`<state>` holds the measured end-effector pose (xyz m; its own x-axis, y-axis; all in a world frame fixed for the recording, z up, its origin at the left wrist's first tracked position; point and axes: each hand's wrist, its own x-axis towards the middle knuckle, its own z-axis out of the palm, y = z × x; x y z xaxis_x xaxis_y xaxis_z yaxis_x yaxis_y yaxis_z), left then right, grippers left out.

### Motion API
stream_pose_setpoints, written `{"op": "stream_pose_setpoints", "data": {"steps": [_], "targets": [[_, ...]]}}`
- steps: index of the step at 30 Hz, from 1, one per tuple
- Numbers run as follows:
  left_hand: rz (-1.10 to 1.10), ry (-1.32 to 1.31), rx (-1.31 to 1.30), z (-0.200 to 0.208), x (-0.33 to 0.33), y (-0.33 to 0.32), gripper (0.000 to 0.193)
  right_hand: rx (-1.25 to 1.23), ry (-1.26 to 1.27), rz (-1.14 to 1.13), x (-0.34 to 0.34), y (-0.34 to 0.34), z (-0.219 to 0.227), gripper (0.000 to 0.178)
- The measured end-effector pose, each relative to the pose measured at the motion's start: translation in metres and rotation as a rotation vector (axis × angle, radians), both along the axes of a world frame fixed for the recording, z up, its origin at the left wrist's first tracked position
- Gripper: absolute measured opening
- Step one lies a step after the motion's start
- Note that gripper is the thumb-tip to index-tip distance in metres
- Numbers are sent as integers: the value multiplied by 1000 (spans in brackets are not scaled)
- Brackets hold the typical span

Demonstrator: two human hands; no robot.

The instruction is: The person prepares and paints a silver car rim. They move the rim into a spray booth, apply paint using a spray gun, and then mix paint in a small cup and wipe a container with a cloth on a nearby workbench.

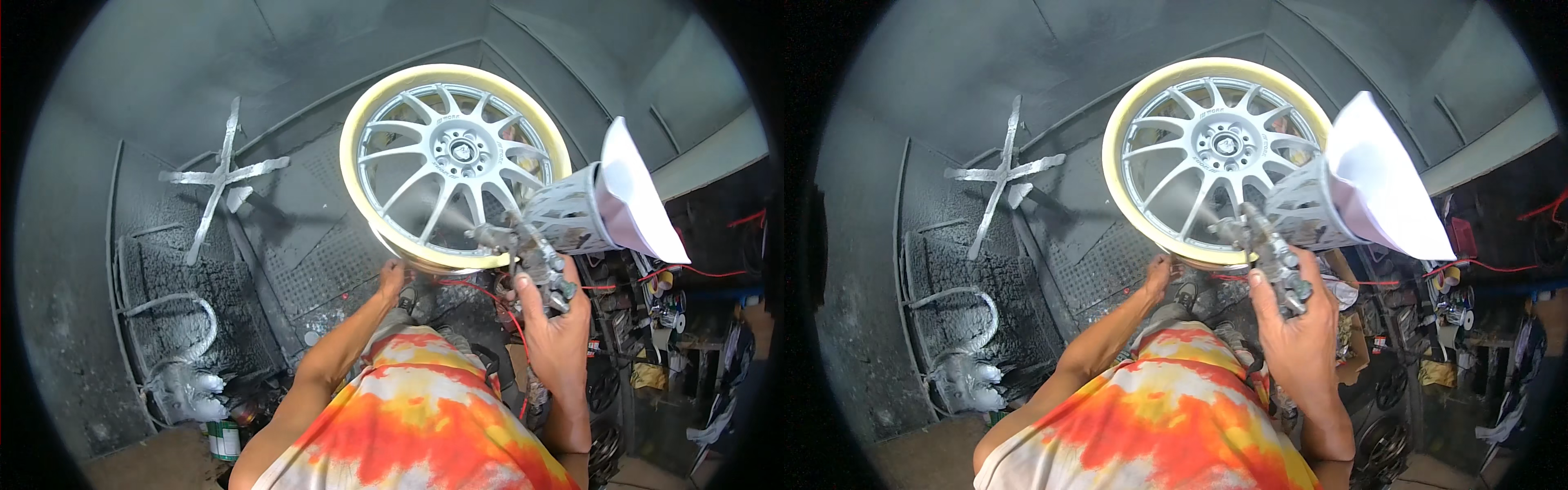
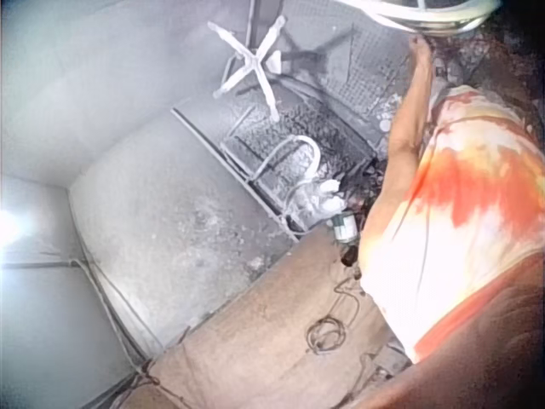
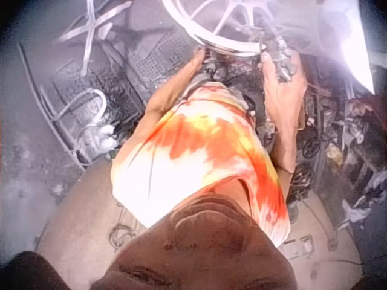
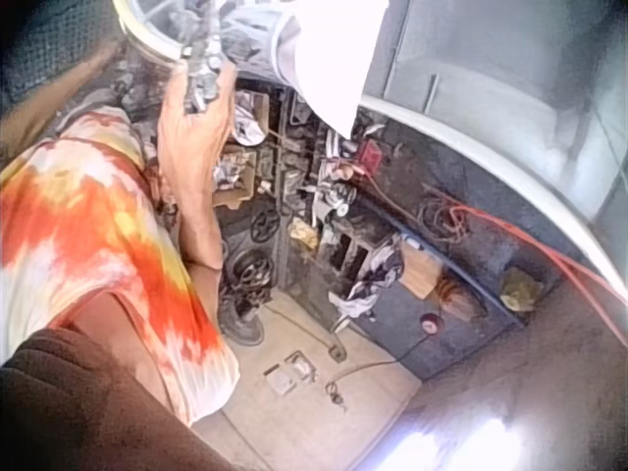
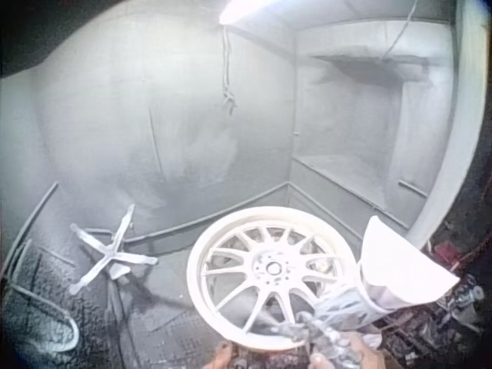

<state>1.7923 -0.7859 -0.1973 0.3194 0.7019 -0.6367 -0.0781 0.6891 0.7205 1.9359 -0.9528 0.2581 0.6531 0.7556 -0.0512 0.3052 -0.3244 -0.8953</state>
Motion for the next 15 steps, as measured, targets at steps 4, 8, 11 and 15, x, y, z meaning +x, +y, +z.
{"op": "stream_pose_setpoints", "data": {"steps": [4,8,11,15], "targets": [[-117,32,-24,7,27,-34,28,85,12,-141,10,1,0,21],[-248,-39,-163,15,54,-58,30,70,17,-160,9,2,-2,20],[-504,-45,-178,16,65,-72,37,25,20,-30,3,-1,0,24],[-558,-48,-202,7,55,-66,27,-32,95,57,-5,-8,3,27]]}}
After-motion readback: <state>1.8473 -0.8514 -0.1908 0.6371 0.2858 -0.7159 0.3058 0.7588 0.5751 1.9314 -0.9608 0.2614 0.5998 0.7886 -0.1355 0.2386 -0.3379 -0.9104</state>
